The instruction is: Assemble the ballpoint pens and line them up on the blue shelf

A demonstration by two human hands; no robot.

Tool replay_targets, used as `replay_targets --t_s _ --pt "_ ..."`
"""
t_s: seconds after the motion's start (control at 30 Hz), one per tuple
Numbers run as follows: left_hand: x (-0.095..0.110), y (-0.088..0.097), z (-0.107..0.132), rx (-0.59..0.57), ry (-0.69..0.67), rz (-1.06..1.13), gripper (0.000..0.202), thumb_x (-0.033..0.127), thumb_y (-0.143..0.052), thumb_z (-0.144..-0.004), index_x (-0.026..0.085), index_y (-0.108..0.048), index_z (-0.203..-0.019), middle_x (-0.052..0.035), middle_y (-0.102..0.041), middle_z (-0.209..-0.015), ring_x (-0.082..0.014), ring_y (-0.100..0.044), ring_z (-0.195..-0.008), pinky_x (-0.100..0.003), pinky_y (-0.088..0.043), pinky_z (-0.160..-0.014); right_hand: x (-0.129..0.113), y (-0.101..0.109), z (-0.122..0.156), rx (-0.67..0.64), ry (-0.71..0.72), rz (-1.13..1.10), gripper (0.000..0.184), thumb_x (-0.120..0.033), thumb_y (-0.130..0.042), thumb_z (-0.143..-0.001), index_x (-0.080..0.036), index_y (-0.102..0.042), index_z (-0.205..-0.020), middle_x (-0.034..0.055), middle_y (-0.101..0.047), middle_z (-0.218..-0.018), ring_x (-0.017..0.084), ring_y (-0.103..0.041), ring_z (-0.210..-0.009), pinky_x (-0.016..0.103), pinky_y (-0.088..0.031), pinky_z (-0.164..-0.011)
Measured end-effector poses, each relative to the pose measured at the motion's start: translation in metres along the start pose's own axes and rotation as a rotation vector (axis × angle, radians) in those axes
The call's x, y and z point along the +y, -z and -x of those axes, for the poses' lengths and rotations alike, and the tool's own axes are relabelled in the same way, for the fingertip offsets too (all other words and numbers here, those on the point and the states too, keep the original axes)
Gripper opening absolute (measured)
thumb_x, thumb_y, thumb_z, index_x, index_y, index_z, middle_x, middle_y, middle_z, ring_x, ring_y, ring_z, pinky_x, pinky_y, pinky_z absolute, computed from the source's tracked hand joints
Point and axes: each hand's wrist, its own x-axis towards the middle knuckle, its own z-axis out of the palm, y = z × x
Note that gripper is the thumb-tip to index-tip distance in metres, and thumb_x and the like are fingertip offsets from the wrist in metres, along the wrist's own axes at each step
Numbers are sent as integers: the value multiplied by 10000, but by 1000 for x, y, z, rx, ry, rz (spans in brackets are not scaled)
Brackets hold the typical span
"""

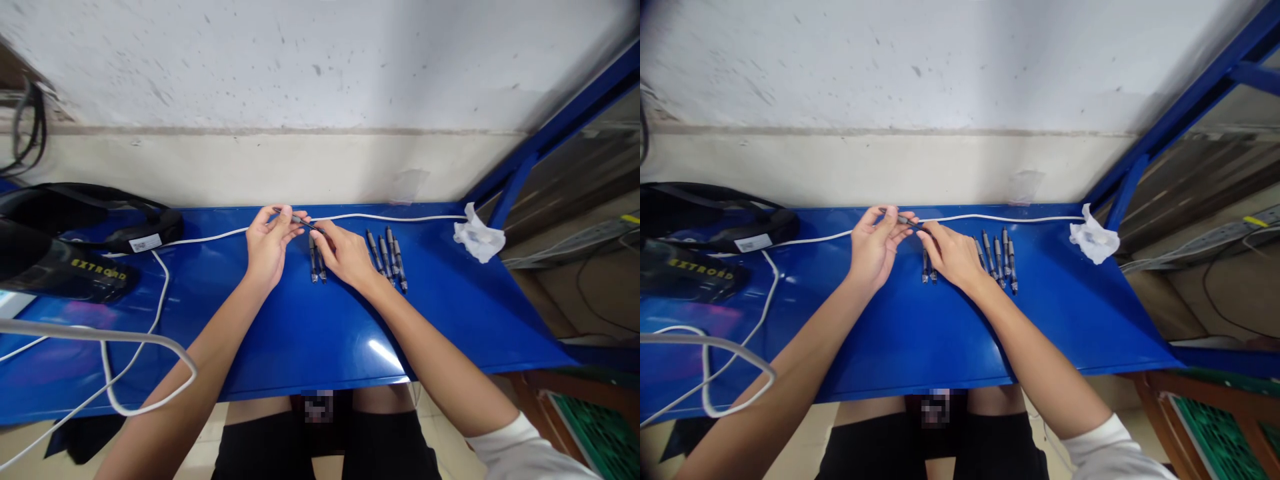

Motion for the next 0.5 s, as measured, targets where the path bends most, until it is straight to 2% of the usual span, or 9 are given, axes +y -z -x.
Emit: replay_targets --t_s 0.1,0.3,0.5 --pt "3 3 -4 49 -26 21 382 512 -904 -909 245 -659 -1030 -56 -841 -1037 -220 -830 -1021 -325 -631 -887 1 0 -1 10 -16 16 352 -445 -404 -1206 -250 -692 -1256 72 -806 -1128 217 -745 -930 289 -463 -760" --pt "5 6 -7 50 13 38 435 559 -906 -891 269 -628 -1057 -41 -827 -1031 -245 -837 -1042 -366 -652 -926 4 -1 -2 1 -27 28 288 -423 -437 -1195 -258 -666 -1249 65 -794 -1145 217 -722 -920 293 -444 -732" --pt "4 7 -8 59 -11 65 420 530 -922 -883 278 -632 -1052 -16 -805 -976 -210 -817 -972 -387 -664 -948 7 -4 -2 10 -48 36 297 -470 -462 -1185 -250 -658 -1227 60 -807 -1076 213 -720 -854 297 -435 -712"
